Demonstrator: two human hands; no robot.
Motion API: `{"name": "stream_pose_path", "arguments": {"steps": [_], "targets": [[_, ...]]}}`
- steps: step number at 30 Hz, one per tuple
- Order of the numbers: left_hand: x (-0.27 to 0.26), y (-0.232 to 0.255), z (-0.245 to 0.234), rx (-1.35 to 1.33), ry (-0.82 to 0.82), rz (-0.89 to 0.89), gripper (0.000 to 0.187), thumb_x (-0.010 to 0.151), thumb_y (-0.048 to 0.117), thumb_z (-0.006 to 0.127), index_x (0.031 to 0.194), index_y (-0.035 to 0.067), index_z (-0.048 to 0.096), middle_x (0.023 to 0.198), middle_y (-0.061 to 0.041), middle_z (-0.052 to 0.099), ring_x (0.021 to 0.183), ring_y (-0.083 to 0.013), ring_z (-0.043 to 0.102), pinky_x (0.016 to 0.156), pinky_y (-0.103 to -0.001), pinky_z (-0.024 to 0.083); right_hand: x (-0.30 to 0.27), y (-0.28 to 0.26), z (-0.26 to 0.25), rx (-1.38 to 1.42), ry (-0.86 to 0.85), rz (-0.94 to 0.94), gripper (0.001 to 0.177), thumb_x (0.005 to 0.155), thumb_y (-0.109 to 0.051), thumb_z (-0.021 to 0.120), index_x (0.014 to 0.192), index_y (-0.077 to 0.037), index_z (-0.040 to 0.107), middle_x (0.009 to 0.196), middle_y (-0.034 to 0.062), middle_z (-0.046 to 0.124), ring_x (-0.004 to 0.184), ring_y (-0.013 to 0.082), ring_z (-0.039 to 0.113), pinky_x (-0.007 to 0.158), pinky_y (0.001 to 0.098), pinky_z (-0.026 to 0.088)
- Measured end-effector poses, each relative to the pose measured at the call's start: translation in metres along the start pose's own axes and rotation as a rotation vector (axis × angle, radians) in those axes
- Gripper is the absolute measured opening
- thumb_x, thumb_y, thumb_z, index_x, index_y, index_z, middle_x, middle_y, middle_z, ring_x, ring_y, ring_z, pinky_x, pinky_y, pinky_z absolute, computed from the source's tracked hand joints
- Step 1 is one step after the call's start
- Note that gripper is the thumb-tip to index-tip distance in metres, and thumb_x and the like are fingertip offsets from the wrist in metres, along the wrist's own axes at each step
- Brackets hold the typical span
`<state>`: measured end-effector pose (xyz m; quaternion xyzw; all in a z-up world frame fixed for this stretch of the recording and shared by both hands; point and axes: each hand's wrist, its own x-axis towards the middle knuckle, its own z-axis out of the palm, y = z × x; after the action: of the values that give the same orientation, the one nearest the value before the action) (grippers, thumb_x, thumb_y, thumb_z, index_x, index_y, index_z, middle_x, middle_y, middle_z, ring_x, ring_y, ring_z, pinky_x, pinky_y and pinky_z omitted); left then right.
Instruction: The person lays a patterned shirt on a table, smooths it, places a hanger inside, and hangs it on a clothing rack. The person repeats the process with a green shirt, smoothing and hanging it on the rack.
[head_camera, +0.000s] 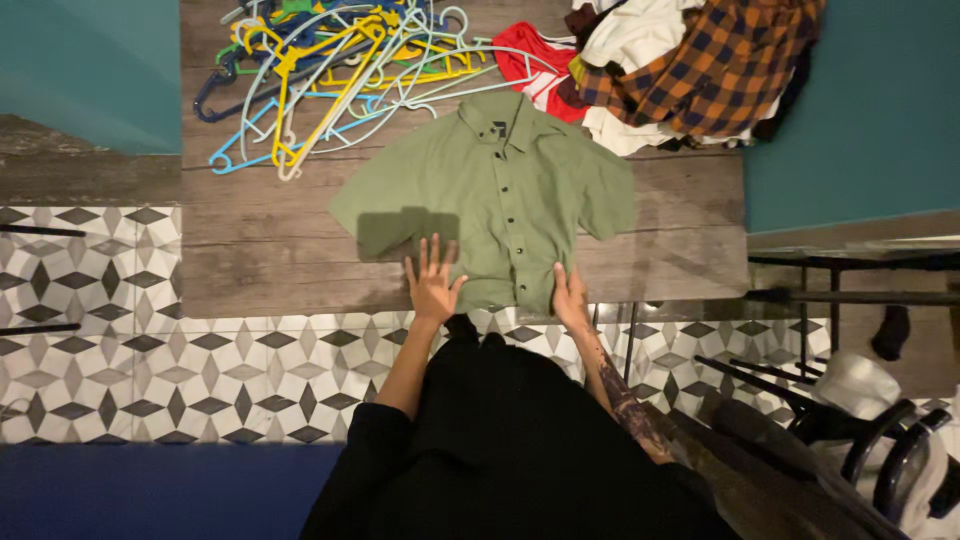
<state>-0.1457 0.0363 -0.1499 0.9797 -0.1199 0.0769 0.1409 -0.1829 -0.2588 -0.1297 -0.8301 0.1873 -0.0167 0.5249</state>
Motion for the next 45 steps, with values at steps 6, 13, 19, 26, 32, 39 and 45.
{"name": "stream_pose_path", "arguments": {"steps": [6,13,19,26,32,39,45], "targets": [[-0.029,0.054,0.009,-0.241,0.202,-0.574,0.092,0.092,0.047,0.072,0.155,-0.004,0.030,0.161,-0.029,0.028,0.150,-0.0458,0.026,0.122,-0.058,0.026,-0.015,-0.006,-0.009,0.110,-0.216,0.322,0.101,0.089,-0.059,0.070,0.155,0.005,0.030,0.155,0.0240,0.044,0.142,0.0321,0.044,0.114,0.0380,0.035],[-0.045,0.062,0.046,-0.424,0.016,-0.840,0.070,0.089,0.046,0.073,0.134,-0.004,0.054,0.131,-0.031,0.056,0.127,-0.0478,0.049,0.112,-0.053,0.036,-0.024,0.034,-0.005,0.159,-0.180,0.207,0.077,0.092,-0.044,0.080,0.142,0.003,0.046,0.130,0.0180,0.055,0.119,0.0243,0.053,0.101,0.0362,0.045],[-0.031,0.034,0.021,-0.788,0.416,-0.629,0.045,0.104,0.036,0.063,0.121,-0.005,0.058,0.110,-0.027,0.067,0.103,-0.0445,0.063,0.090,-0.047,0.048,-0.001,0.061,-0.008,0.283,0.034,-0.041,0.031,0.103,-0.036,0.065,0.114,-0.007,0.062,0.095,-0.0011,0.061,0.090,0.0118,0.053,0.082,0.0276,0.046],[-0.039,0.033,-0.017,-0.909,0.408,-0.607,0.031,0.109,0.031,0.056,0.117,0.001,0.057,0.091,-0.022,0.060,0.084,-0.0367,0.059,0.078,-0.044,0.048,-0.008,0.059,-0.003,0.182,0.093,-0.079,0.036,0.110,-0.040,0.054,0.117,-0.006,0.060,0.097,0.0030,0.059,0.092,0.0165,0.053,0.086,0.0323,0.046],[-0.058,0.019,-0.003,-0.917,0.399,-0.493,0.023,0.108,0.027,0.057,0.113,0.005,0.056,0.086,-0.015,0.067,0.074,-0.0271,0.065,0.068,-0.040,0.050,-0.020,0.022,-0.007,0.062,-0.070,0.030,0.080,0.092,-0.050,0.075,0.142,-0.003,0.032,0.130,0.0212,0.054,0.120,0.0307,0.052,0.104,0.0422,0.042],[-0.072,0.006,0.006,-0.635,0.527,-0.547,0.021,0.105,0.027,0.060,0.113,0.008,0.056,0.083,-0.017,0.069,0.076,-0.0410,0.069,0.062,-0.048,0.051,-0.054,-0.007,-0.022,-0.377,-0.082,-0.069,0.092,0.080,-0.029,0.088,0.146,-0.002,0.030,0.141,0.0324,0.047,0.131,0.0485,0.050,0.109,0.0501,0.044],[-0.070,0.005,-0.021,-0.438,0.249,-0.801,0.021,0.104,0.029,0.062,0.115,0.011,0.061,0.086,-0.016,0.072,0.086,-0.0400,0.068,0.076,-0.054,0.049,-0.051,-0.034,-0.034,-0.440,-0.016,-0.020,0.093,0.080,-0.036,0.086,0.151,-0.005,0.034,0.142,0.0271,0.046,0.131,0.0465,0.050,0.109,0.0485,0.044]]}}
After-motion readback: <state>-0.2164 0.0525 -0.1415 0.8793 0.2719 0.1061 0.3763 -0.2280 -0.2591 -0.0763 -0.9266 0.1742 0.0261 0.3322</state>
